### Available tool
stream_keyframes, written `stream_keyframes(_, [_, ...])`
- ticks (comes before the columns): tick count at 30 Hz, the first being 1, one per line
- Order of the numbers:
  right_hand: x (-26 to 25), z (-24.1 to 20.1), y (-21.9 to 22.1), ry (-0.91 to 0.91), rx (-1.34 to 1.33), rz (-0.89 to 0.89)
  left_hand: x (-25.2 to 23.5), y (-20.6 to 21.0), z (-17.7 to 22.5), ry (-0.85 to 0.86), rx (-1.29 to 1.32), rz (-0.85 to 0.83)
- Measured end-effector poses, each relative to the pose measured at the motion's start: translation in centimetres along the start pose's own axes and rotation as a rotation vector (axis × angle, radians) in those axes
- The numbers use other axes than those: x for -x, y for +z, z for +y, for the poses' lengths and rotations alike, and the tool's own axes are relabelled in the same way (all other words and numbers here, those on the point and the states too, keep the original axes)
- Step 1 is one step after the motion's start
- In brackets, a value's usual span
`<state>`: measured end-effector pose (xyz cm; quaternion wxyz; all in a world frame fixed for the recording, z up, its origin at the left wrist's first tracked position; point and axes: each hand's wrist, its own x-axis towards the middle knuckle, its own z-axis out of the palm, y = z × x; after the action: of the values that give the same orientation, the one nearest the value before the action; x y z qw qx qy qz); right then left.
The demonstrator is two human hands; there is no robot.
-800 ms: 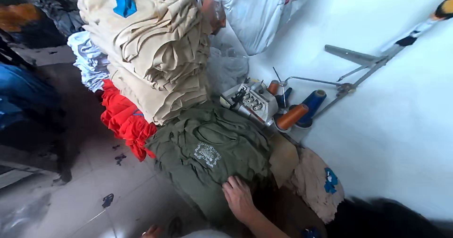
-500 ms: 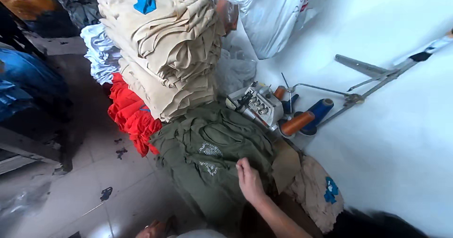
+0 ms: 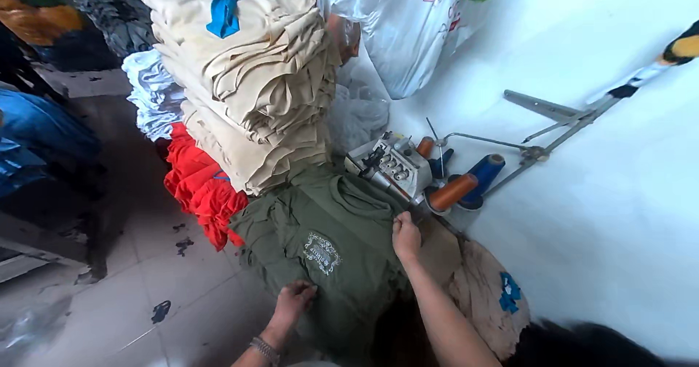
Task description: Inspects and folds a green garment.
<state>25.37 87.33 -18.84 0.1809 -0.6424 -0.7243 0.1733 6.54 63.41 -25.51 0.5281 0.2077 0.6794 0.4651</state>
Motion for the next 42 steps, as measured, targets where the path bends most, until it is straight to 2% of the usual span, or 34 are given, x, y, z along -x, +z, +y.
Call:
stream_keyframes(2, [1.5,-0.1,-0.8,-0.127,0.001,0.118,0.4,0.0,-0.4,0.023,0.079,0.03])
stream_keyframes(5, [5.6,0.2,-1.5,-0.471,0.026,0.217,1.0,-0.1,-0.3,0.086,0.137,0.037])
stream_keyframes(9, [14.4,-0.2,0.4,-0.781,0.03,-0.004,1.7,-0.4,0.9,0.229,0.15,0.014])
stream_keyframes(12, [17.3,1.1,4.0,-0.876,0.148,0.091,2.2,-0.2,2.7,0.22,0.293,-0.017])
stream_keyframes(14, [17.4,1.4,4.8,-0.85,0.191,0.128,2.8,0.2,4.4,0.127,0.431,-0.023])
stream_keyframes(17, [16.5,0.8,3.3,-0.819,0.142,0.14,3.3,0.4,6.9,0.023,0.589,-0.018])
stream_keyframes(20, [14.5,-1.0,0.7,-0.778,0.004,0.109,3.3,0.4,8.9,0.05,0.657,-0.033])
stream_keyframes(22, [12.0,-2.8,-1.9,-0.646,-0.08,0.034,2.7,0.1,9.4,0.143,0.636,-0.09])
stream_keyframes(24, [8.1,-4.1,-4.6,-0.426,-0.144,-0.019,1.9,-0.5,9.3,0.287,0.488,-0.142])
stream_keyframes(26, [3.3,-3.8,-5.6,-0.231,-0.189,0.038,0.7,-1.3,8.3,0.439,0.155,-0.131])
stream_keyframes(28, [-0.5,-2.4,-4.8,-0.025,-0.127,-0.017,-0.3,-1.6,6.7,0.522,-0.253,-0.074])
stream_keyframes(30, [-1.8,-1.0,-2.8,0.078,-0.044,-0.157,-0.4,-1.4,5.6,0.381,-0.59,-0.059])
stream_keyframes(31, [-1.5,-0.6,-1.8,0.083,-0.03,-0.156,-0.5,-1.0,5.0,0.245,-0.622,-0.061])
stream_keyframes(33, [-0.8,-0.3,-0.9,0.072,-0.033,-0.093,-0.8,0.0,3.6,0.014,-0.366,-0.029])
stream_keyframes(35, [-0.5,-0.2,-0.5,0.075,-0.053,-0.066,-0.5,1.4,2.7,-0.177,0.074,0.047])
stream_keyframes(37, [-0.5,0.1,-0.4,0.084,-0.075,-0.052,-0.2,2.4,2.4,-0.248,0.312,0.093])
stream_keyframes(40, [0.0,0.4,-0.4,0.048,-0.124,0.027,0.3,3.0,2.5,-0.192,0.298,0.135])
stream_keyframes(42, [1.5,0.5,-0.8,-0.065,-0.15,0.159,0.8,2.7,2.5,-0.143,0.25,0.137])
